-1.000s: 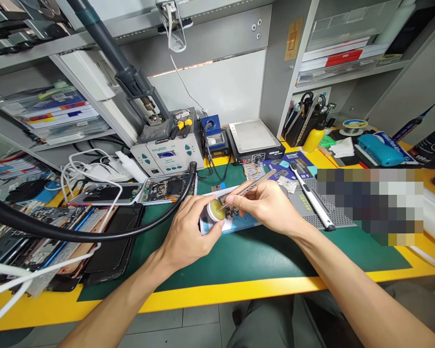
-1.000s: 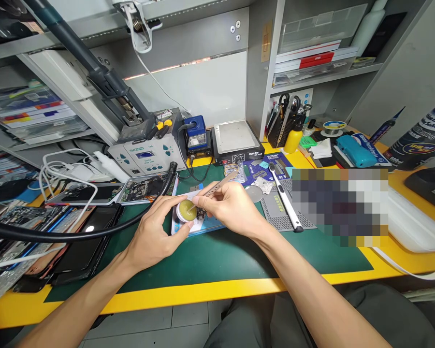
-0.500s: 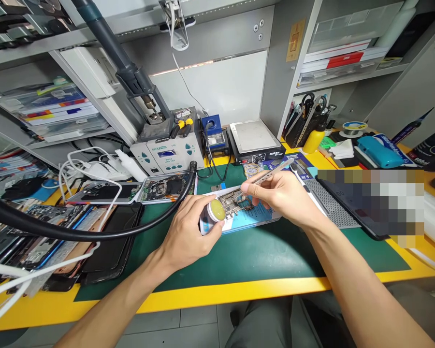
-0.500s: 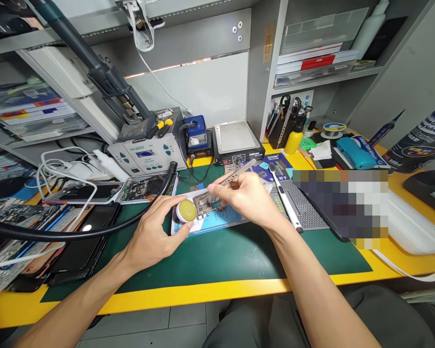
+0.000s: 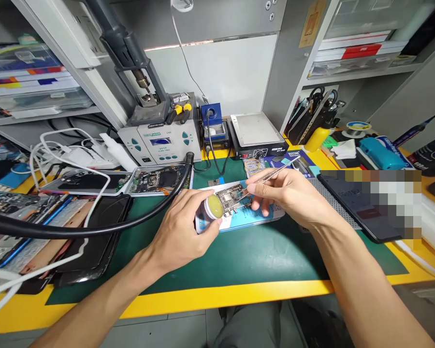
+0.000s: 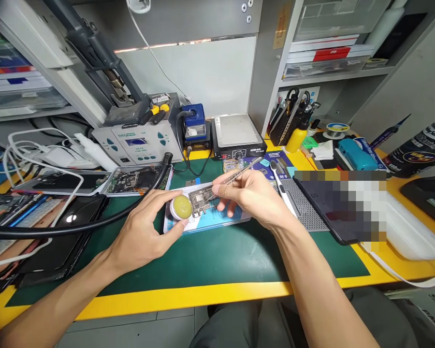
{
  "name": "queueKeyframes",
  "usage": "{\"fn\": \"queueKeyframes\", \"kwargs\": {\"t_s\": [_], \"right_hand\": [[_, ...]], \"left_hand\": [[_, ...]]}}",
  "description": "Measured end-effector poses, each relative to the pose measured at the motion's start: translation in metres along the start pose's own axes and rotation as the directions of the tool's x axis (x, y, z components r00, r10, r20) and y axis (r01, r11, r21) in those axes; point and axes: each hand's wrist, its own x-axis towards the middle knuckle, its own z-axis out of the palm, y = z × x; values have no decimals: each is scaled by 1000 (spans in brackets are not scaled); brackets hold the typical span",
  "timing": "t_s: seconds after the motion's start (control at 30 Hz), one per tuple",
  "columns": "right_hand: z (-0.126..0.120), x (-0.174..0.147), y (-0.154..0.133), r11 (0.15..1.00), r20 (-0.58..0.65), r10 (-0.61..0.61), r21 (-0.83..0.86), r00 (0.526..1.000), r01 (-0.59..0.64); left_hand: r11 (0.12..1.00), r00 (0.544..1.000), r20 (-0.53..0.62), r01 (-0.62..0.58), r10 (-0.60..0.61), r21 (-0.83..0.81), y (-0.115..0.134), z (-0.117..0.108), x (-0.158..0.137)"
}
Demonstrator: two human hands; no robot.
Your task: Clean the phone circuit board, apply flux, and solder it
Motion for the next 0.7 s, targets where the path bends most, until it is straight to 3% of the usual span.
{"fn": "queueKeyframes", "kwargs": {"t_s": [0.27, 0.7], "right_hand": [[-10, -11, 9, 997, -86, 31, -70, 996, -37], [-9, 1, -5, 987, 61, 121, -113, 991, -113]], "left_hand": [[1000, 1000, -1, -16, 16, 6, -2, -2, 2], [1000, 1000, 3, 4, -4, -23, -3, 0, 2]]}}
